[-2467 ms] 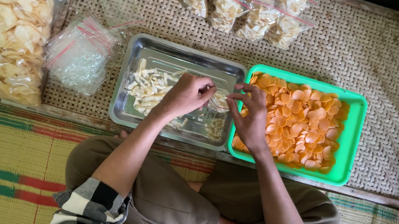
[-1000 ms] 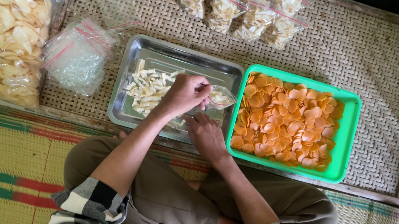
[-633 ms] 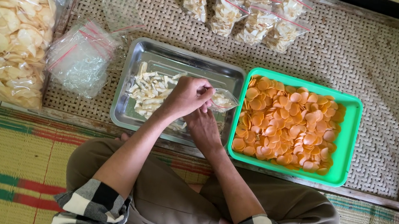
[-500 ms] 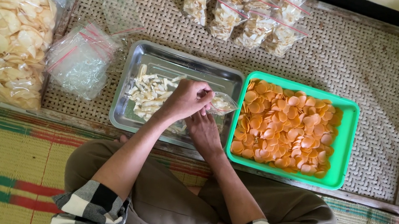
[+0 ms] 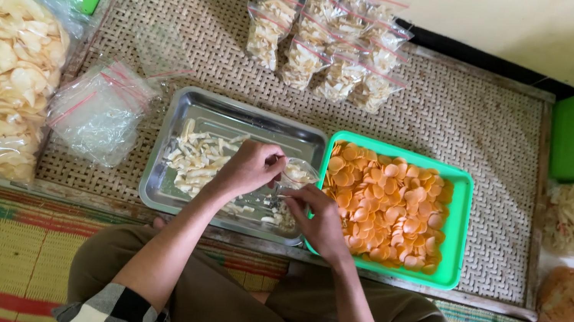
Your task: The person sits on a mat and packs dried fruit slices from a green tray and a metal tray into small plastic bags. They use both hands to pick up the slices and place them into the bags, which are then set aside.
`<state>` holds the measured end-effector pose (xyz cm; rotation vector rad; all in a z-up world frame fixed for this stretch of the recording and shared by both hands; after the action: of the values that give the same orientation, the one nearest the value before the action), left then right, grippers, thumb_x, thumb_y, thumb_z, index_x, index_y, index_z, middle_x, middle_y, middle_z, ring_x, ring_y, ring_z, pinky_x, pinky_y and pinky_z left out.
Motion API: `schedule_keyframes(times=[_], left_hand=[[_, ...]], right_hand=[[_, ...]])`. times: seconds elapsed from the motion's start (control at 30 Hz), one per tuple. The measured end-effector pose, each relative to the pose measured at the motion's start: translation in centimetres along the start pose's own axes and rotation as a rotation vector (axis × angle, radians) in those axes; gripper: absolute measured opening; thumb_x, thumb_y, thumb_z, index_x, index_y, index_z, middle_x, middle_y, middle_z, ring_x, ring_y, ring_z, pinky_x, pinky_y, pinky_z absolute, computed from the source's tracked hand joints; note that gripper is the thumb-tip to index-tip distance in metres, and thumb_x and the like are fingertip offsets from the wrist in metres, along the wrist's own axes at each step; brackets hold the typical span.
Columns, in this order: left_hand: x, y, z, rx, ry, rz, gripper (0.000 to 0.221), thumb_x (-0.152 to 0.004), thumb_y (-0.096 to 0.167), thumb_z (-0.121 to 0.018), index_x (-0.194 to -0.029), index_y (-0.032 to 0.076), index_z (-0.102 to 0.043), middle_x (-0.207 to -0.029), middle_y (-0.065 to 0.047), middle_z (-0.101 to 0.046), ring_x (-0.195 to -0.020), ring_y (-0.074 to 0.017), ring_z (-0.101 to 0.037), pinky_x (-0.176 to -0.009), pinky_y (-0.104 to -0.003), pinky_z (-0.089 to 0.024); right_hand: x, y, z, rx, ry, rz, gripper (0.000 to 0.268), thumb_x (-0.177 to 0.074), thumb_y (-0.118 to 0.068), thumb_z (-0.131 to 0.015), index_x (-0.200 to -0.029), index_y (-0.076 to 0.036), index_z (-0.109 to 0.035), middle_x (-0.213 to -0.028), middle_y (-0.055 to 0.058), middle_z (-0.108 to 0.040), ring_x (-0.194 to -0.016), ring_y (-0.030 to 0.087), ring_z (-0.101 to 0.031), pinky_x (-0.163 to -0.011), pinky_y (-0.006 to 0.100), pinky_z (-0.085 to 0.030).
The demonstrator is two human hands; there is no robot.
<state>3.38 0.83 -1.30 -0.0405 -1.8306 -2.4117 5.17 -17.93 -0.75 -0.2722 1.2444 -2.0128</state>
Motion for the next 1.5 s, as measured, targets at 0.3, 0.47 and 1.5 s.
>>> schedule_keyframes(times=[0.3,0.47,1.5], left_hand=[[-0.4,-1.1,-0.2,-0.115,-0.001,-0.038,0.020,-0.099,0.010,-0.062,-0.097,-0.005,-0.075,-0.065,-0.017,-0.071,-0.047,-0.0168,-0.066,-0.048,-0.025,-0.052],[-0.4,-0.9,-0.3,-0.089,0.000,-0.048,0.020,-0.100,0.010,-0.061,-0.097,-0.006,-0.073,-0.067,-0.020,-0.072,-0.048,-0.0198,-0.067,-0.050,-0.027,-0.054],[-0.1,0.6,0.1,-0.021,0.006,-0.061,0.019,-0.100,0.009,-0.062,-0.097,-0.007,-0.072,-0.068,-0.019,-0.071,-0.050,-0.0183,-0.067,-0.050,-0.029,-0.055]], right_hand=[[-2.5,0.8,4.0,0.182,0.242,0.064,0.007,-0.094,-0.012,-0.075,-0.100,-0.012,-0.079,-0.109,0.011,-0.065,-0.101,0.031,-0.064,-0.089,0.041,-0.052],[-3.1,1.6,2.6,0.295,0.170,0.152,0.006,-0.095,-0.012,-0.073,-0.099,-0.011,-0.078,-0.117,0.011,-0.063,-0.110,0.035,-0.060,-0.096,0.045,-0.050],[-0.4,0.6,-10.2,0.422,-0.271,0.031,0.030,-0.084,-0.032,-0.078,-0.109,-0.017,-0.077,-0.098,0.007,-0.062,-0.102,0.029,-0.063,-0.082,0.044,-0.055]])
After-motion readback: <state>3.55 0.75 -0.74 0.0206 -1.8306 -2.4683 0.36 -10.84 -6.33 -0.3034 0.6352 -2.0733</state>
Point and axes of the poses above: each hand's wrist, its own x-axis away from the middle knuckle, its own z-axis out of the back of the hand, y = z × x, the point moved 4 cm from there along -x, towards the middle knuckle
